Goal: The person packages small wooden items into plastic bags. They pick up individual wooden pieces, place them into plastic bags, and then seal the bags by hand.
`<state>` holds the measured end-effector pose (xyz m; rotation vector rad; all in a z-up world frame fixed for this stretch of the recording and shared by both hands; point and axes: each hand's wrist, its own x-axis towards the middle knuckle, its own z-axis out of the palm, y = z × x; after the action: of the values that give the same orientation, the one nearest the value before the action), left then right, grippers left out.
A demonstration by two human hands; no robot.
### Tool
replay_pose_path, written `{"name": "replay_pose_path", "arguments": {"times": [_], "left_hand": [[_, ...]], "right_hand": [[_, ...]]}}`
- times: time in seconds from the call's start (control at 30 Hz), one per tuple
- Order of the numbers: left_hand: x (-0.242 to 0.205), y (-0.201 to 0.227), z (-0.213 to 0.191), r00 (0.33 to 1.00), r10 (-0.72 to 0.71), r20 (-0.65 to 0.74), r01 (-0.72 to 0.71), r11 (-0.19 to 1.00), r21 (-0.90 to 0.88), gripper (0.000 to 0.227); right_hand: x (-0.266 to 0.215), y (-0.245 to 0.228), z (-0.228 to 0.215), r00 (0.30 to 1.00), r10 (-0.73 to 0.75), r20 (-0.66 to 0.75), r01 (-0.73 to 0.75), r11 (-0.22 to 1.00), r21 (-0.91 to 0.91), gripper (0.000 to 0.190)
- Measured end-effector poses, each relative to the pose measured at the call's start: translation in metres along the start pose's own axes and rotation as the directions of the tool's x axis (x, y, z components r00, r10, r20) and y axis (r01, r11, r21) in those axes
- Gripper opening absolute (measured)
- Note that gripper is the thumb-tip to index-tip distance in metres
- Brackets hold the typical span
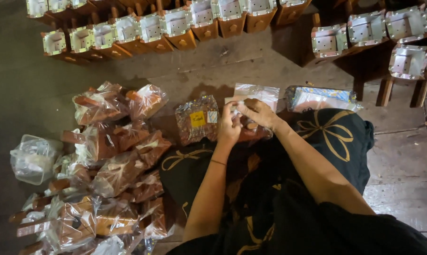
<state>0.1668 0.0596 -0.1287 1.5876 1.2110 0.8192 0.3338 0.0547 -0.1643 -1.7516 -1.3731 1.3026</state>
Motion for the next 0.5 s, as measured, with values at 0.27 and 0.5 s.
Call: {"name": "replay_pose_path", "arguments": {"times": [0.27,0.5], "left_hand": [[-0.008,0.009,-0.016,0.978,-0.150,0.148,0.158,0.986,-0.048,0.071],[0.010,-0.029,-0.021,0.895,-0.334,0.297,0.429,0.829,-0.359,0.054]], "right_hand": [[-0.030,-0.057,-0.008,0.988,-0.092,-0.120,0.132,0.912,0.389,0.031],[-0.035,-0.029,-0.015,0.967,-0.177,-0.182,0.248,0.809,0.533,0.018]]}}
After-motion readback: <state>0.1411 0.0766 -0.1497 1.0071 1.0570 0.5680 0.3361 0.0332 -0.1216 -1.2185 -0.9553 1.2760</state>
